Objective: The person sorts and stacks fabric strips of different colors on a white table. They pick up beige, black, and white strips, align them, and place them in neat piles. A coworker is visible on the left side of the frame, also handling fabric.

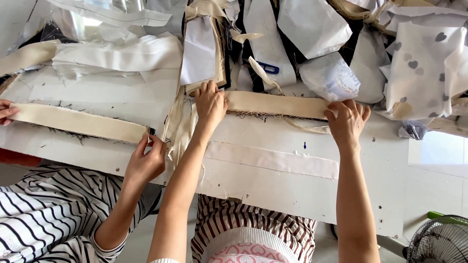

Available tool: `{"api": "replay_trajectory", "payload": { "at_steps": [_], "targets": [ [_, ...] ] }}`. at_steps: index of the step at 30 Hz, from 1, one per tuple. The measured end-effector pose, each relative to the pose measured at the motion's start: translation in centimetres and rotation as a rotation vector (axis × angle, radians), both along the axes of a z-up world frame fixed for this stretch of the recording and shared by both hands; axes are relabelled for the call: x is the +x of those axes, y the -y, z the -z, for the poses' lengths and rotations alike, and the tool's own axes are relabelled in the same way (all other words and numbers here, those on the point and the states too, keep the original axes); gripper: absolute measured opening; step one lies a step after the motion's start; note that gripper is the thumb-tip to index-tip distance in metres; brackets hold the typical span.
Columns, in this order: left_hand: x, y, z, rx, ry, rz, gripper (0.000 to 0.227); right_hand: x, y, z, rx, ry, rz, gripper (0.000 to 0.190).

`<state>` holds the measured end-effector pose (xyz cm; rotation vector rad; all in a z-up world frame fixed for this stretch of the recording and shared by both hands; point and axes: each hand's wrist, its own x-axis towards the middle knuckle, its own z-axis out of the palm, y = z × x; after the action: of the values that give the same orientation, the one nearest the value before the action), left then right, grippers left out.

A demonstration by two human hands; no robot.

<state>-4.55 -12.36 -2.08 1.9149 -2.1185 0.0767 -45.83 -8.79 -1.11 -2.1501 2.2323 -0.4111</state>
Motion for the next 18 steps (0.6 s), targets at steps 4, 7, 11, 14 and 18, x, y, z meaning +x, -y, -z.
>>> {"api": "replay_trajectory", "payload": {
  "at_steps": [4,7,11,14,18],
  "targets": [
    [0.3,0.0,0.3,0.011,-0.083,0.094,0.013,-0.9,0.4,1.7,-0.016,-0.089,-0.015,0.012],
    [0.3,-1.1,0.1,-0.065,-0.141,0.185,0.012,-0.3,-0.4,1.0,-0.068,-0.157,-0.063,0.011],
    [0.3,-2.7,-0.7,-0.254,-0.174,0.313,0.017,0.7,-2.4,-0.3,-0.156,-0.130,-0.126,0.010],
    [0.5,-2.9,0.1,-0.252,-0.145,0.349,0.021,1.0,-3.5,-0.6,-0.190,-0.082,-0.178,0.012],
    [0.4,-2.8,0.8,-0.234,-0.154,0.356,0.022,0.8,-3.6,-1.5,-0.172,0.017,-0.158,0.013]
  ]
}}
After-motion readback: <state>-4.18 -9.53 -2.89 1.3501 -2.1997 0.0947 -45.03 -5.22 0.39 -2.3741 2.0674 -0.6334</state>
